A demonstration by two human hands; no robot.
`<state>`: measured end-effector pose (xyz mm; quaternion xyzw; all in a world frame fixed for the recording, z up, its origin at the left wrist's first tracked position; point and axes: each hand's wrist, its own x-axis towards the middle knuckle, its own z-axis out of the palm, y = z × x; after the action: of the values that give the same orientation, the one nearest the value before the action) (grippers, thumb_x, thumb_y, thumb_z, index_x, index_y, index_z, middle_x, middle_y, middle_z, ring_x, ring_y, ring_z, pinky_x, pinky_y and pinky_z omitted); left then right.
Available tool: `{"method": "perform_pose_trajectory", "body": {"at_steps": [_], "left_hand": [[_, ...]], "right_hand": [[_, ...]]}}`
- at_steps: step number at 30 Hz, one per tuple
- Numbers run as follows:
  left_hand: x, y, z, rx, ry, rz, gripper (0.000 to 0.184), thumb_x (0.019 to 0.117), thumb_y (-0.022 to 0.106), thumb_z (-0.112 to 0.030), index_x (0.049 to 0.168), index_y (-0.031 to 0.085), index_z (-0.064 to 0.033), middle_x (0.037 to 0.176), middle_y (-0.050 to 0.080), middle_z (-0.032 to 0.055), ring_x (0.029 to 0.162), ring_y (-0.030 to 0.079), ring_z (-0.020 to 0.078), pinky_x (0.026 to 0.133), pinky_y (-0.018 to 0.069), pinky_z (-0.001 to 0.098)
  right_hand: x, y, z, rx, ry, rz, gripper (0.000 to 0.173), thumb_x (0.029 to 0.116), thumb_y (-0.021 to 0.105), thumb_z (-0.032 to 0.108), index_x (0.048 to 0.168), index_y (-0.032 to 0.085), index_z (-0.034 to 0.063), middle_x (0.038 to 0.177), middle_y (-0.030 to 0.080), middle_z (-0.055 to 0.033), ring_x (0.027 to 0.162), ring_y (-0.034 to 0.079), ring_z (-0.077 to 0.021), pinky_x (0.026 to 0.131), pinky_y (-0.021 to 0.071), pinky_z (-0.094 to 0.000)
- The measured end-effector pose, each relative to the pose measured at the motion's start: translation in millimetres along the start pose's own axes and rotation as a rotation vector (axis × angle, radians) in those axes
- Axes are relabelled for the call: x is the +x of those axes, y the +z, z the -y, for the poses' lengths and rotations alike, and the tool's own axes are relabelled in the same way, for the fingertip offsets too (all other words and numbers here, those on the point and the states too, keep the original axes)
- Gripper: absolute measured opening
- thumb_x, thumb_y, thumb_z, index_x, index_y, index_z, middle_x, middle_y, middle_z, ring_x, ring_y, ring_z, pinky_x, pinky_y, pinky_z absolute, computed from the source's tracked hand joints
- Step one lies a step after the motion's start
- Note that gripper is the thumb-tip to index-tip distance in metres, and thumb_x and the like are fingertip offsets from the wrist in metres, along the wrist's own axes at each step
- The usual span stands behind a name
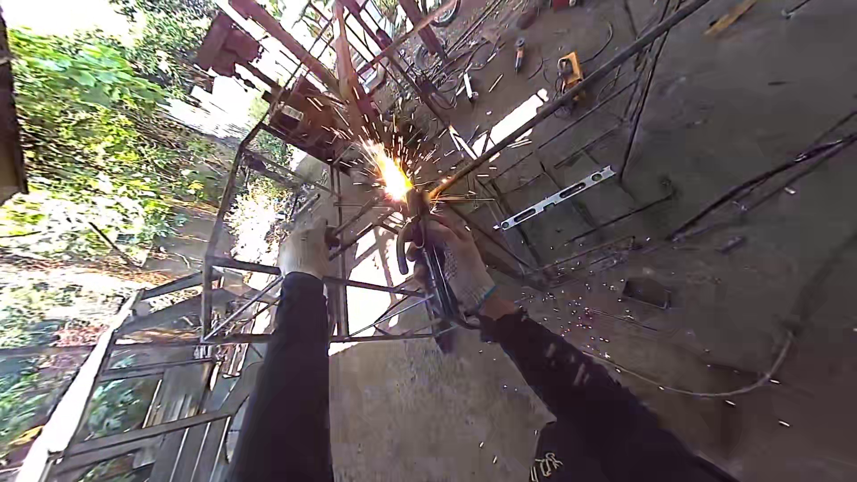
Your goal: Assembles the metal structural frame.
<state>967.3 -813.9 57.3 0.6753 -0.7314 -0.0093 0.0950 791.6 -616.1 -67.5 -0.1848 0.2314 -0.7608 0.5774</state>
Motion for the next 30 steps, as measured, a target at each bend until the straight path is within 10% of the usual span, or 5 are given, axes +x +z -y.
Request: {"method": "perform_pose_trajectory", "body": {"at_steps": [11, 15, 22, 25, 30], "left_hand": [[5, 2, 3, 0.008, -0.023, -0.021, 0.068, 0.1024, 0.032, -0.068, 0.106, 0.078, -0.0182, 0.105, 0.077, 0.0097, 0.108, 0.070, 0.0350, 0.098, 0.0452, 0.0713], [8, 3, 9, 0.186, 0.034, -0.023, 0.051, 0.1067, 0.042, -0.049, 0.120, 0.072, -0.0092, 0.121, 0.069, 0.0247, 0.118, 0.062, 0.0483, 0.098, 0.0415, 0.0767], [24, 13, 30, 0.210, 0.111, 0.024, 0.045, 0.1039, 0.050, -0.054, 0.121, 0.072, -0.0182, 0.112, 0.074, 0.0158, 0.106, 0.069, 0.0414, 0.090, 0.0488, 0.0740], [14, 5, 21, 0.350, 0.208, 0.053, 0.031, 0.1064, 0.053, -0.035, 0.130, 0.066, -0.0189, 0.117, 0.071, 0.0208, 0.109, 0.066, 0.0479, 0.088, 0.0486, 0.0758], [11, 13, 34, 0.093, 0.345, 0.027, 0.040, 0.1073, 0.051, -0.028, 0.128, 0.064, 0.0037, 0.124, 0.065, 0.0304, 0.117, 0.063, 0.0429, 0.101, 0.0465, 0.0645]], "right_hand": [[4, 9, 10, 0.028, 0.070, -0.067, 0.038, 0.1110, 0.041, 0.038, 0.133, 0.059, 0.0123, 0.080, 0.069, -0.0118, 0.054, 0.064, -0.0177, 0.048, 0.0567, -0.0312], [10, 14, 13, 0.104, 0.080, -0.066, 0.038, 0.1112, 0.040, 0.035, 0.125, 0.060, 0.0048, 0.076, 0.067, -0.0149, 0.053, 0.064, -0.0206, 0.048, 0.0573, -0.0332], [2, 8, 2, 0.084, 0.060, -0.018, 0.045, 0.1111, 0.035, 0.043, 0.126, 0.062, 0.0112, 0.085, 0.071, -0.0116, 0.058, 0.066, -0.0177, 0.051, 0.0571, -0.0318], [11, 14, -4, 0.145, 0.047, 0.011, 0.040, 0.1099, 0.038, 0.039, 0.124, 0.062, 0.0100, 0.083, 0.068, -0.0133, 0.057, 0.064, -0.0194, 0.050, 0.0563, -0.0334], [-9, 6, -20, -0.062, -0.091, -0.097, 0.036, 0.1080, 0.048, 0.039, 0.125, 0.063, 0.0113, 0.085, 0.068, -0.0120, 0.061, 0.065, -0.0195, 0.054, 0.0570, -0.0351]]}}
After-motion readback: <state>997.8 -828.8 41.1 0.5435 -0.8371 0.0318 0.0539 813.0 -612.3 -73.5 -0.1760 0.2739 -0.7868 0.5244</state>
